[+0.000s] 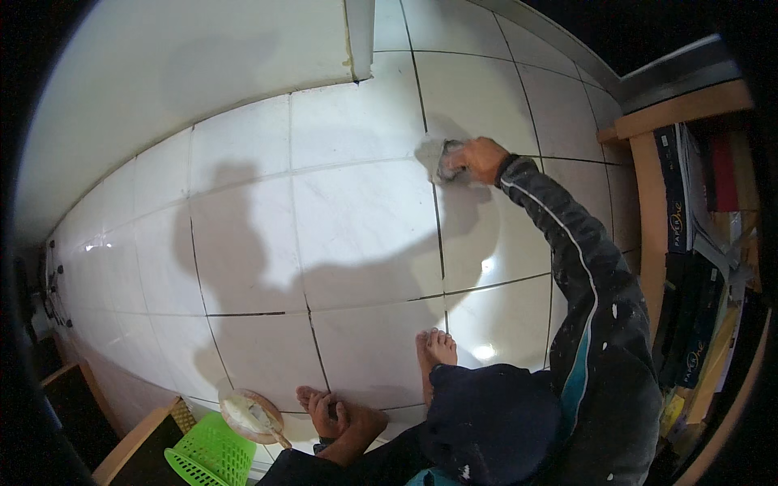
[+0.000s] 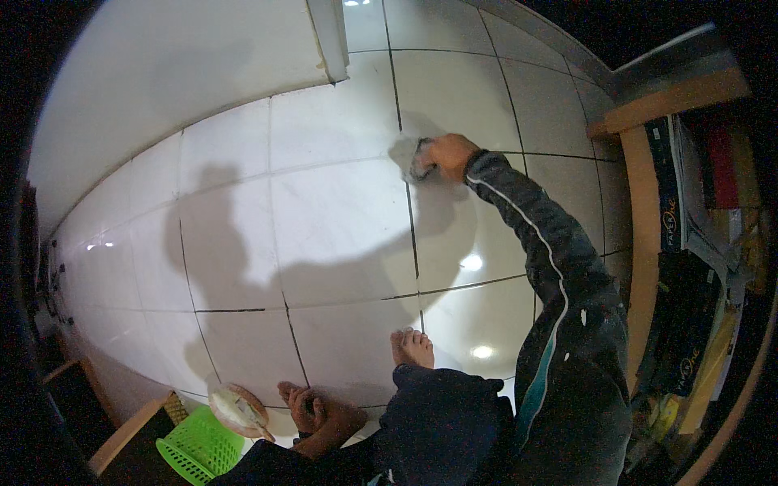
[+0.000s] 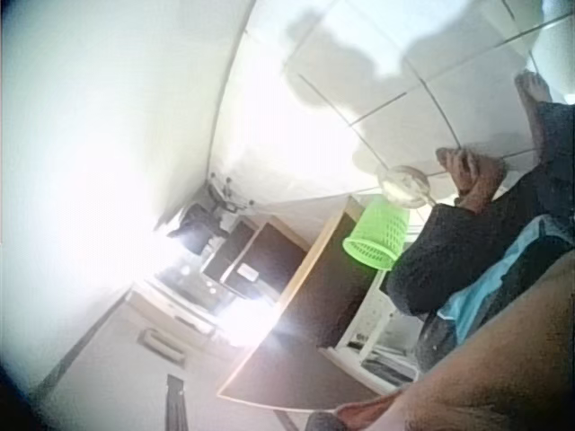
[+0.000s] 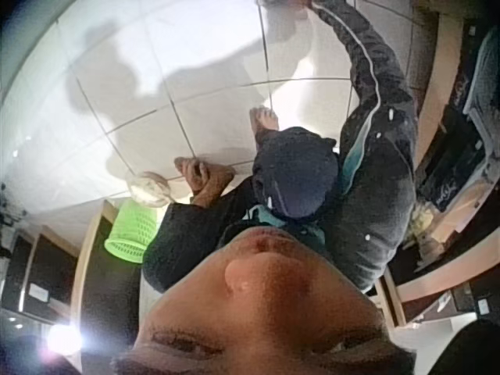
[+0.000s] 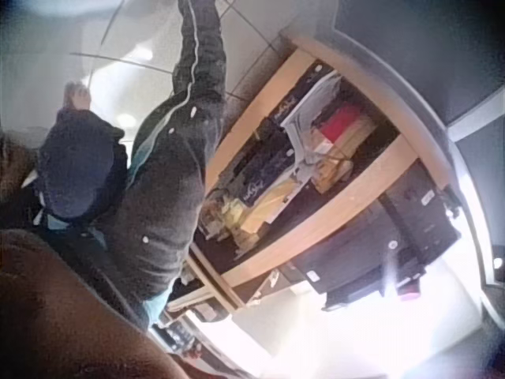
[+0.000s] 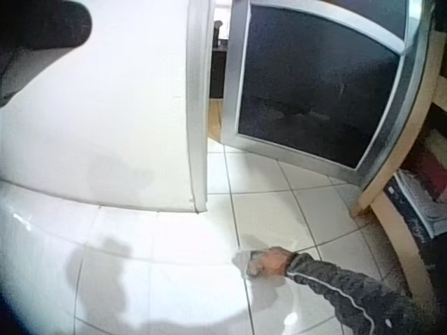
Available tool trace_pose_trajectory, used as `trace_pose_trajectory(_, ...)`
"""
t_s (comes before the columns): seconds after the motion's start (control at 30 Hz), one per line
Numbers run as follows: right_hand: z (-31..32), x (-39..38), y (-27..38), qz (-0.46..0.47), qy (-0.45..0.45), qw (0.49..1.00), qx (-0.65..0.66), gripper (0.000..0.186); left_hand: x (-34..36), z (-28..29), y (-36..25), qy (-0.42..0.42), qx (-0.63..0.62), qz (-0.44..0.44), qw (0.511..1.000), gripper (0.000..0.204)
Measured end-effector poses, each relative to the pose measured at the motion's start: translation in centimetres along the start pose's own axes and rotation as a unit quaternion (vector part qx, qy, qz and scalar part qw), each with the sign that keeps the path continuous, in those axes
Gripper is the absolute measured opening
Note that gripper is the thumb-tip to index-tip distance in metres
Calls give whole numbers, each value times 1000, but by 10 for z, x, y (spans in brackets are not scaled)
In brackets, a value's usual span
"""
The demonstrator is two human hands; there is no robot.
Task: The person applies a white paste to the gaps between floor tiles using a small metal scraper. They repeatedly spread the paste along the tile lines and then scrape off the excess, occasionally dipping the scraper back into a container of the white substance.
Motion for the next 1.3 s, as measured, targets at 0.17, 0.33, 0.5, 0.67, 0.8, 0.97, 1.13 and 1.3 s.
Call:
trace_pose_trajectory(0.17,24,45,-47,-190,-137,972,31,33,3,1,1,4,3,-7,1000,23)
trace_pose_trajectory(0.33,16,61,-13,-198,-118,973,-9,40,-4,5,4,-4,8,0,1000,23)
trace_pose_trajectory(0.5,-27,1,7,-124,-68,990,26,39,-2,4,2,-9,2,1,1000,23)
trace_pose_trajectory(0.67,-23,-40,-7,-16,-129,992,6,31,2,5,-2,-9,2,-6,1000,23)
trace_pose_trajectory(0.8,-18,-42,-52,-150,-168,973,43,35,5,4,-5,0,2,-15,1000,23)
trace_pose_trajectory(0.97,-69,-20,-12,-247,-106,963,-25,42,4,4,-7,1,5,-3,1000,23)
trace_pose_trajectory(1.13,-73,-58,5,-157,-87,984,-10,45,6,8,-9,-2,13,-10,1000,23)
trace_pose_trajectory(1.3,-24,-43,-28,-128,-173,973,88,46,17,8,-12,6,15,-30,999,23)
Point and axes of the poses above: each hand's wrist, its own x-axis towards the middle knuckle, its own z-axis out of the back of the hand, y = z × x, the point moved 6 cm from there along x, towards the middle knuckle, and after that the axes turned 4 degrees about y, right-handed, at the moved point
